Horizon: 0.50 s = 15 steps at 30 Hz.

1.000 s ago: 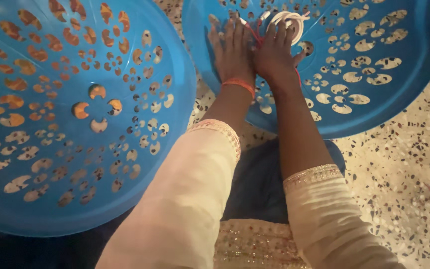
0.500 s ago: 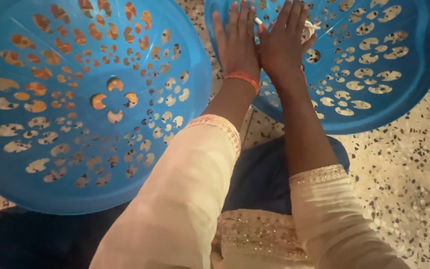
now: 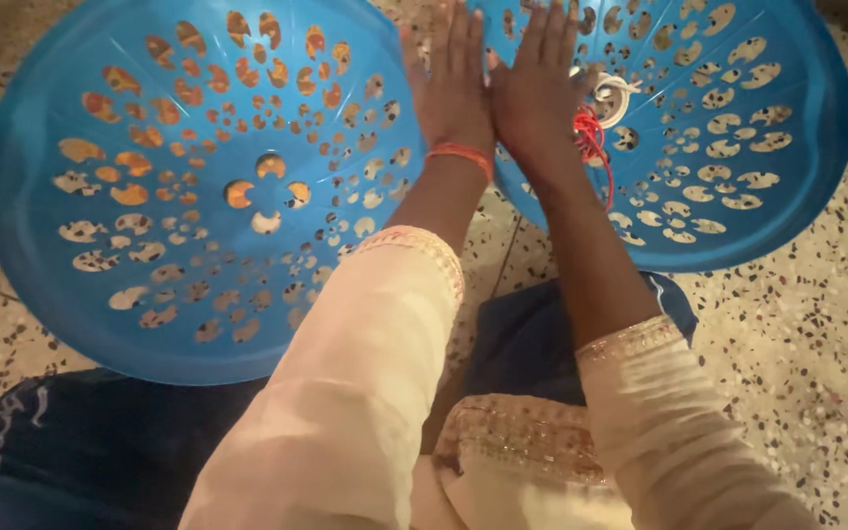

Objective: The person sits on the floor and organizes tangled cables by hand. They untangle and coil a black cable, then a red cable, placing each into a blue basket. Finally, they begin handling a white cable.

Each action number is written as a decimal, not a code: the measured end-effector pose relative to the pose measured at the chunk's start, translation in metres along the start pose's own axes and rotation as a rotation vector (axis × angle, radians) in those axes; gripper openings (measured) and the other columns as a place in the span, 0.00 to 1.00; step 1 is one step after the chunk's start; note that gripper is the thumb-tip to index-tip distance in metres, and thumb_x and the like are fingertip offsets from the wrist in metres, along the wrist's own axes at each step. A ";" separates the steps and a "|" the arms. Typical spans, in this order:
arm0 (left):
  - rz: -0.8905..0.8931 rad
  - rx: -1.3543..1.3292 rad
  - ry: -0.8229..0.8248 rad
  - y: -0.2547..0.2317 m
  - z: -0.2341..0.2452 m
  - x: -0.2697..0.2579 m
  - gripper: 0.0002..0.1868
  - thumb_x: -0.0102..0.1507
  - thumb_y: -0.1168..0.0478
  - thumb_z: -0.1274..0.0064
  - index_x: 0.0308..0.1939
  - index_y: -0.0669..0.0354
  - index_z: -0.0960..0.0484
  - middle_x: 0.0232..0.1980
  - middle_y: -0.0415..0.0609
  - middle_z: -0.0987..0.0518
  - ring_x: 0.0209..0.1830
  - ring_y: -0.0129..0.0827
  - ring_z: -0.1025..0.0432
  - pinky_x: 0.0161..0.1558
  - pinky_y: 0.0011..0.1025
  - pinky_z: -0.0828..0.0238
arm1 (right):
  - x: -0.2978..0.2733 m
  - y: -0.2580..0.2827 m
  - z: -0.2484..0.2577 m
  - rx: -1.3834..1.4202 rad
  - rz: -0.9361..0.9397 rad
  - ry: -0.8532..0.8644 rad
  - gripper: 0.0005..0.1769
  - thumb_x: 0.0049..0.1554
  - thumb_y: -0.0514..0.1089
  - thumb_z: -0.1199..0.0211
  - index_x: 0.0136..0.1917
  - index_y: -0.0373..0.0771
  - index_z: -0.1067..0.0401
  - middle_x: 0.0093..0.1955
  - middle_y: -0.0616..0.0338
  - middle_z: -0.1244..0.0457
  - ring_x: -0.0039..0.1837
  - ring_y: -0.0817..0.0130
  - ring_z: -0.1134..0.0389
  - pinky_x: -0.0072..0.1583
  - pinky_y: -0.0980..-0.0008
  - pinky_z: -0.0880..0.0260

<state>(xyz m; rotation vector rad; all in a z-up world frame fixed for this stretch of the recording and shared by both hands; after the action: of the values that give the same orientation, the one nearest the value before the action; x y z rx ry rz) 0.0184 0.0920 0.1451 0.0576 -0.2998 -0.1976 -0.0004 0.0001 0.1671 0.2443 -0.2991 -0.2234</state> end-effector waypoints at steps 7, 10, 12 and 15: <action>0.099 0.005 -0.041 0.055 -0.001 -0.011 0.32 0.77 0.51 0.71 0.85 0.49 0.57 0.87 0.39 0.63 0.87 0.40 0.70 0.79 0.64 0.79 | -0.009 0.054 -0.010 -0.008 0.153 -0.105 0.46 0.68 0.58 0.44 0.84 0.33 0.61 0.87 0.47 0.64 0.86 0.50 0.68 0.75 0.20 0.66; 0.138 0.062 -0.018 0.078 0.000 -0.022 0.33 0.75 0.53 0.70 0.84 0.48 0.57 0.87 0.40 0.64 0.86 0.41 0.71 0.77 0.65 0.79 | -0.014 0.075 -0.018 -0.040 0.194 -0.102 0.46 0.67 0.58 0.42 0.84 0.33 0.60 0.87 0.48 0.64 0.87 0.51 0.68 0.76 0.21 0.66; 0.148 0.066 -0.010 0.094 0.002 -0.031 0.33 0.75 0.53 0.70 0.85 0.47 0.57 0.87 0.41 0.64 0.86 0.41 0.71 0.77 0.65 0.79 | -0.023 0.088 -0.024 -0.017 0.223 -0.083 0.44 0.70 0.60 0.43 0.84 0.33 0.60 0.88 0.47 0.65 0.88 0.50 0.69 0.75 0.19 0.66; 0.157 0.009 0.001 0.112 0.006 -0.042 0.33 0.76 0.52 0.72 0.85 0.48 0.58 0.87 0.42 0.64 0.86 0.39 0.71 0.78 0.64 0.80 | -0.029 0.106 -0.027 -0.006 0.228 -0.055 0.46 0.67 0.59 0.42 0.83 0.34 0.61 0.87 0.48 0.66 0.86 0.51 0.70 0.74 0.19 0.66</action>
<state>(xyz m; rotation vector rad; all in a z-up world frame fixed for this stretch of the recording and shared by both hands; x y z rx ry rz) -0.0023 0.2099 0.1485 0.0426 -0.3027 -0.0409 0.0001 0.1134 0.1629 0.1965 -0.3779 -0.0059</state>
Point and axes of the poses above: each hand's wrist, its own x-axis towards the middle knuckle, its own z-axis out of the back of the hand, y = z × x, the point moved 4 cm from there along x, towards the middle knuckle
